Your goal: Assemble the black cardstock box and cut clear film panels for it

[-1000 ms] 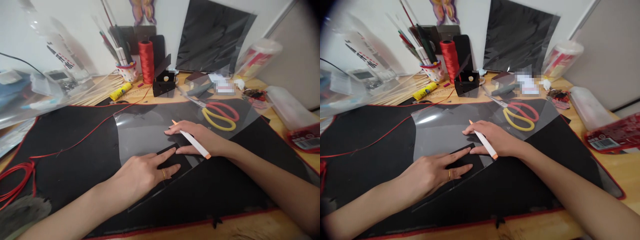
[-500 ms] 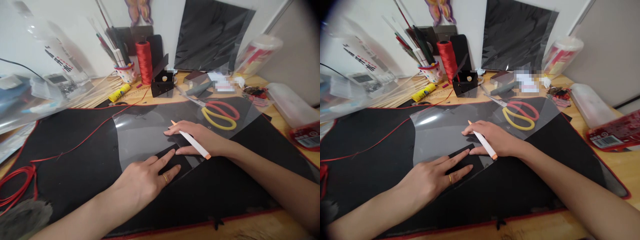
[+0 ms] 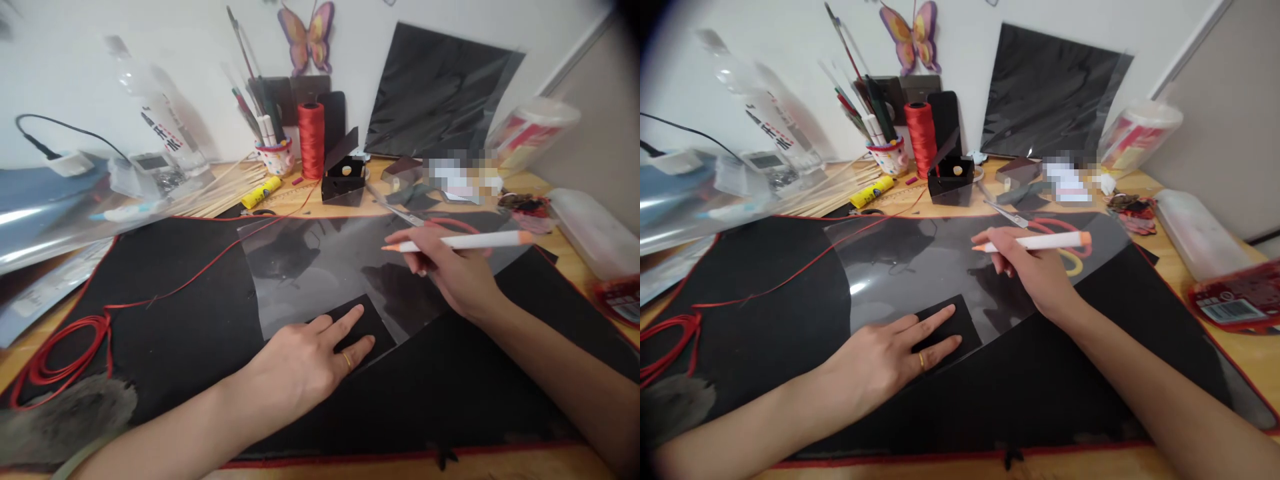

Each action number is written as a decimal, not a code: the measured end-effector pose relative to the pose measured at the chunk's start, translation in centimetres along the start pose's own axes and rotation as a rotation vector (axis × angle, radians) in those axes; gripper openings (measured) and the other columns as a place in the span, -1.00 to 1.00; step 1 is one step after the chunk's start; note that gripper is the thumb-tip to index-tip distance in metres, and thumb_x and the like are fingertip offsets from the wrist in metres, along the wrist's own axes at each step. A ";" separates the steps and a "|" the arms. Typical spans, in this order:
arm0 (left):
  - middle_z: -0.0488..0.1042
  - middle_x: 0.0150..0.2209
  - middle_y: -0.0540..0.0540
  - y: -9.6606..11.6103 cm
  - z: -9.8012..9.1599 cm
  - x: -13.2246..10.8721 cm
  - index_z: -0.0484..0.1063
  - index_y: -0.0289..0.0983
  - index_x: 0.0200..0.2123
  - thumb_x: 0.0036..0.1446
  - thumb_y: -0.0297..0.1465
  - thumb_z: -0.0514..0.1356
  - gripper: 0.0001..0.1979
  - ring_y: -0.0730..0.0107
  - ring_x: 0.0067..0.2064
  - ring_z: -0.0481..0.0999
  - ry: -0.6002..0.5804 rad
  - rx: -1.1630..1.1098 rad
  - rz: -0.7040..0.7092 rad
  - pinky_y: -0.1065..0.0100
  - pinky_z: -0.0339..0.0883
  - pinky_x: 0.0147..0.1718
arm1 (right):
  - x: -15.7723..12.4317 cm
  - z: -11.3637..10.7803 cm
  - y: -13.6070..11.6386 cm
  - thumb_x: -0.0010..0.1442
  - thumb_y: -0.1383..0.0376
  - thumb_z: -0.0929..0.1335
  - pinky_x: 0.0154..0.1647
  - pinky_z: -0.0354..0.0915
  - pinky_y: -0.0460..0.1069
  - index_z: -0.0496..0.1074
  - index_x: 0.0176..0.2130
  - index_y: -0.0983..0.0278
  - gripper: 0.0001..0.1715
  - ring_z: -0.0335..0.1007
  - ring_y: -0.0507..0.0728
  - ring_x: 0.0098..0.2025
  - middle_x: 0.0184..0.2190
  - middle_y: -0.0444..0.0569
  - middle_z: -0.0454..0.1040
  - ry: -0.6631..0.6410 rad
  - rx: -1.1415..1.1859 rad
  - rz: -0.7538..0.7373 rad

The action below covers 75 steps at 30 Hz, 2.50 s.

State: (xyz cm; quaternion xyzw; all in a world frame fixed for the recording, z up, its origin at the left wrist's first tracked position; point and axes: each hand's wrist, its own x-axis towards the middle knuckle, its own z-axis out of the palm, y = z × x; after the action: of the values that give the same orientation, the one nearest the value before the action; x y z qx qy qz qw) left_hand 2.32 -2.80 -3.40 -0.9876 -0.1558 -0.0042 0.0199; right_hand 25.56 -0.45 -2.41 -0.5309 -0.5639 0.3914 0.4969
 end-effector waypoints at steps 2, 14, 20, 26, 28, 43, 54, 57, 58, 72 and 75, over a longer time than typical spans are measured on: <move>0.17 0.16 -0.34 0.3 0.0 0.0 0.15 -0.25 0.14 0.21 -0.49 -0.06 -0.58 0.36 -0.31 0.44 0.029 0.003 -0.016 0.38 0.40 -0.44 | -0.4 0.3 -0.6 0.10 0.19 0.33 -0.66 0.02 -0.11 0.43 -0.35 0.20 -0.85 0.12 -0.03 -0.63 -0.69 -0.22 0.23 -0.011 0.000 0.038; 0.25 0.11 -0.29 1.2 -0.2 -0.2 0.23 -0.32 0.06 0.24 -0.47 -0.17 -0.63 0.34 -0.33 0.40 0.155 -0.042 -0.083 0.36 0.31 -0.51 | 1.0 6.2 -4.2 -0.06 0.30 0.37 -0.65 -0.04 -0.16 0.19 -0.57 0.26 -0.76 0.05 -0.08 -0.62 -0.68 -0.26 0.16 -0.461 -0.161 0.191; 0.37 -0.05 -0.26 1.2 0.4 -0.3 0.29 -0.32 -0.02 0.21 -0.45 -0.09 -0.68 0.32 -0.35 0.42 0.212 -0.092 -0.128 0.36 0.23 -0.59 | 2.2 10.9 -3.7 -0.09 0.39 0.33 -0.67 -0.05 -0.17 0.13 -0.61 0.26 -0.76 0.04 -0.08 -0.63 -0.68 -0.28 0.13 -0.624 -0.229 0.108; 0.42 -0.20 -0.14 0.7 1.4 0.3 0.35 -0.26 -0.10 0.12 -0.41 0.06 -0.74 0.20 -0.20 0.44 0.239 -0.156 -0.100 0.28 0.30 -0.39 | 2.4 13.1 -2.7 -0.08 0.39 0.32 -0.67 -0.07 -0.17 0.14 -0.62 0.27 -0.76 0.02 -0.08 -0.62 -0.69 -0.28 0.14 -0.752 -0.254 0.084; 0.42 -0.26 -0.11 0.7 1.9 0.5 0.38 -0.24 -0.13 0.07 -0.40 0.10 -0.74 0.16 -0.23 0.45 0.276 -0.170 -0.101 0.24 0.30 -0.41 | 2.3 13.2 -2.4 -0.07 0.38 0.32 -0.68 -0.07 -0.16 0.13 -0.62 0.26 -0.75 0.03 -0.08 -0.62 -0.69 -0.28 0.14 -0.763 -0.252 0.086; 0.41 -0.41 -0.03 1.3 3.7 1.0 0.43 -0.23 -0.26 -0.06 -0.40 0.19 -0.78 0.24 -0.35 0.43 0.408 -0.220 -0.136 0.23 0.21 -0.53 | 2.3 13.2 -2.1 -0.05 0.37 0.34 -0.66 0.03 -0.13 0.15 -0.61 0.23 -0.75 0.15 -0.04 -0.63 -0.67 -0.24 0.23 -0.820 -0.291 0.070; 0.43 -0.35 -0.06 1.0 3.1 0.6 0.41 -0.27 -0.23 -0.01 -0.46 0.13 -0.78 0.28 -0.36 0.44 0.375 -0.207 -0.122 0.26 0.22 -0.52 | 2.3 13.2 -2.6 -0.05 0.41 0.32 -0.64 0.03 -0.15 0.14 -0.61 0.24 -0.75 0.12 -0.05 -0.60 -0.66 -0.25 0.21 -0.833 -0.330 0.086; 0.43 -0.36 -0.07 1.0 3.1 0.6 0.41 -0.29 -0.24 -0.02 -0.47 0.13 -0.79 0.28 -0.36 0.44 0.386 -0.209 -0.110 0.26 0.23 -0.50 | 2.2 13.2 -2.3 -0.07 0.41 0.32 -0.65 0.02 -0.15 0.14 -0.61 0.25 -0.75 0.10 -0.06 -0.61 -0.67 -0.25 0.20 -0.826 -0.347 0.087; 0.44 -0.36 -0.07 1.0 3.2 0.7 0.41 -0.29 -0.25 -0.02 -0.47 0.14 -0.80 0.26 -0.34 0.44 0.389 -0.210 -0.110 0.25 0.24 -0.48 | 2.2 13.2 -2.3 -0.08 0.41 0.32 -0.65 0.01 -0.15 0.14 -0.61 0.25 -0.76 0.10 -0.06 -0.61 -0.67 -0.25 0.20 -0.821 -0.359 0.082; 0.44 -0.28 -0.15 1.0 3.2 0.8 0.40 -0.27 -0.24 0.06 -0.37 0.07 -0.80 0.17 -0.23 0.43 0.412 -0.131 -0.129 0.18 0.27 -0.31 | 2.6 11.4 -2.3 -0.05 0.37 0.33 -0.63 0.00 -0.15 0.14 -0.60 0.25 -0.75 0.08 -0.05 -0.57 -0.65 -0.25 0.18 -0.847 -0.435 0.098; 0.44 -0.36 -0.12 0.7 2.9 0.7 0.40 -0.26 -0.27 0.11 -0.38 0.02 -0.81 0.27 -0.38 0.42 0.435 -0.095 -0.134 0.26 0.24 -0.45 | 2.6 10.8 -2.6 -0.04 0.37 0.32 -0.62 -0.01 -0.14 0.13 -0.60 0.26 -0.75 0.06 -0.04 -0.56 -0.65 -0.25 0.17 -0.854 -0.427 0.127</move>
State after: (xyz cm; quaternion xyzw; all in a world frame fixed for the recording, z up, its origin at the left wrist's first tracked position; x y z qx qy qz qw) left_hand 3.24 -3.11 -6.30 -0.9507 -0.2126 -0.2257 0.0063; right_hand 14.60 2.76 -1.66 -0.4461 -0.7520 0.4793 0.0757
